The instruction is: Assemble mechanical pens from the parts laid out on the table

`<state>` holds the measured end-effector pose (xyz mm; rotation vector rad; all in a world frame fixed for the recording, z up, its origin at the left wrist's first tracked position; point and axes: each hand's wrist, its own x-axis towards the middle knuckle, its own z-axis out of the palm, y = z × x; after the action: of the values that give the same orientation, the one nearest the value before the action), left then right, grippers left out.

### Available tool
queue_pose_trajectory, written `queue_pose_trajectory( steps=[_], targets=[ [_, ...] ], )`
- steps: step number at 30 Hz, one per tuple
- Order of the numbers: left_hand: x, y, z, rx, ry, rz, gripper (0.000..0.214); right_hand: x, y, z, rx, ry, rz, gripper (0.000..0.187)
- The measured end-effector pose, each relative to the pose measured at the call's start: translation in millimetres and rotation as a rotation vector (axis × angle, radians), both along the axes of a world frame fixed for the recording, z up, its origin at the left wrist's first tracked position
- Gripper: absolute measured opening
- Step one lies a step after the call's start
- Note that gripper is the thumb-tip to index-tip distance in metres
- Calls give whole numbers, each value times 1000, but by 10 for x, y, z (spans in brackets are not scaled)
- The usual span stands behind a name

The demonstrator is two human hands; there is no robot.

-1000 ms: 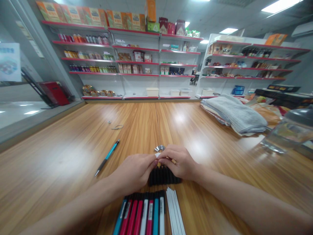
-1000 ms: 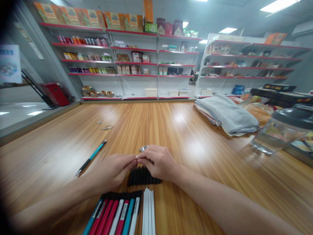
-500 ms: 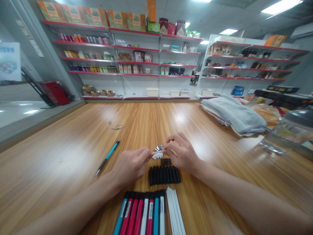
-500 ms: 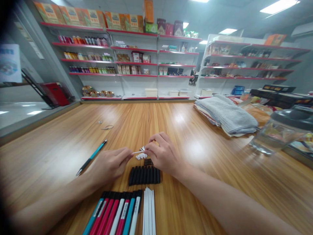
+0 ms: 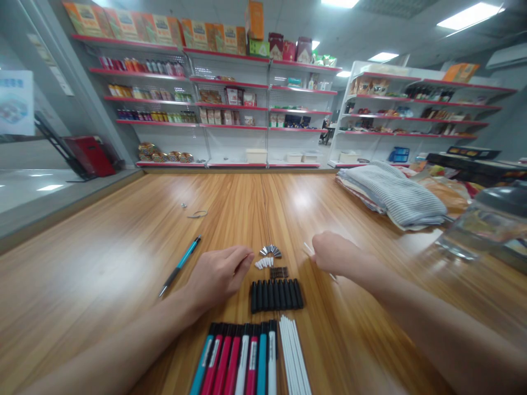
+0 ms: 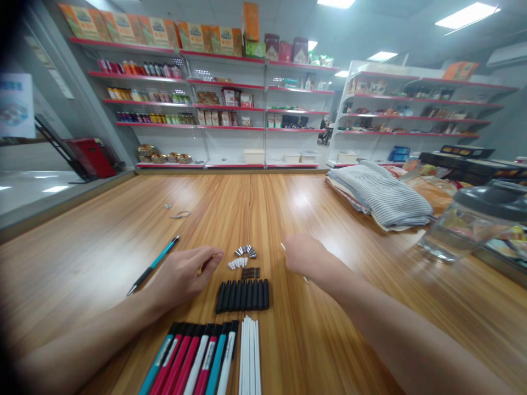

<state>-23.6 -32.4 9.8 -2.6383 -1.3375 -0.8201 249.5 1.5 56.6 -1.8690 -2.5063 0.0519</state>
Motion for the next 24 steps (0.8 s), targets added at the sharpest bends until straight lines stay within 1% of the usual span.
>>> queue_pose_trajectory(
  steps=[2, 4, 5, 7, 8, 9, 12, 15, 17, 19, 21, 24],
  targets=[
    [4, -1, 4, -15, 10, 11, 21, 53, 1, -8, -102, -22, 0, 15],
    [6, -3, 6, -28, 14, 22, 21, 57, -61, 14, -262, -46, 7, 26],
    [5, -3, 6, -34, 14, 26, 22, 45, -112, 37, -425, -65, 7, 32],
    [4, -5, 5, -43, 19, 28, 22, 9, -242, 98, -602, -75, -6, 37],
    [4, -7, 4, -46, 23, 26, 22, -11, -313, 132, -731, -78, -6, 39],
    [3, -9, 4, -47, 29, 24, 23, -29, -383, 165, -828, -69, 39, 39],
    [0, -15, 7, -36, 40, 13, 23, -72, -566, 239, -1000, -56, 124, 36],
    [-2, -17, 10, -15, 36, 2, 23, -125, -686, 264, -1057, 58, 141, 34],
    [-2, -17, 10, -9, 30, -4, 22, -180, -736, 266, -1066, 116, 188, 33],
    [-1, -17, 9, -12, 26, -5, 22, -244, -768, 268, -1064, 68, 270, 34],
    [2, -18, 7, -17, 25, -1, 22, -297, -786, 272, -1047, -5, 320, 34],
    [3, -17, 8, -24, 28, 0, 23, -329, -790, 268, -1022, 0, 309, 32]
  ],
)
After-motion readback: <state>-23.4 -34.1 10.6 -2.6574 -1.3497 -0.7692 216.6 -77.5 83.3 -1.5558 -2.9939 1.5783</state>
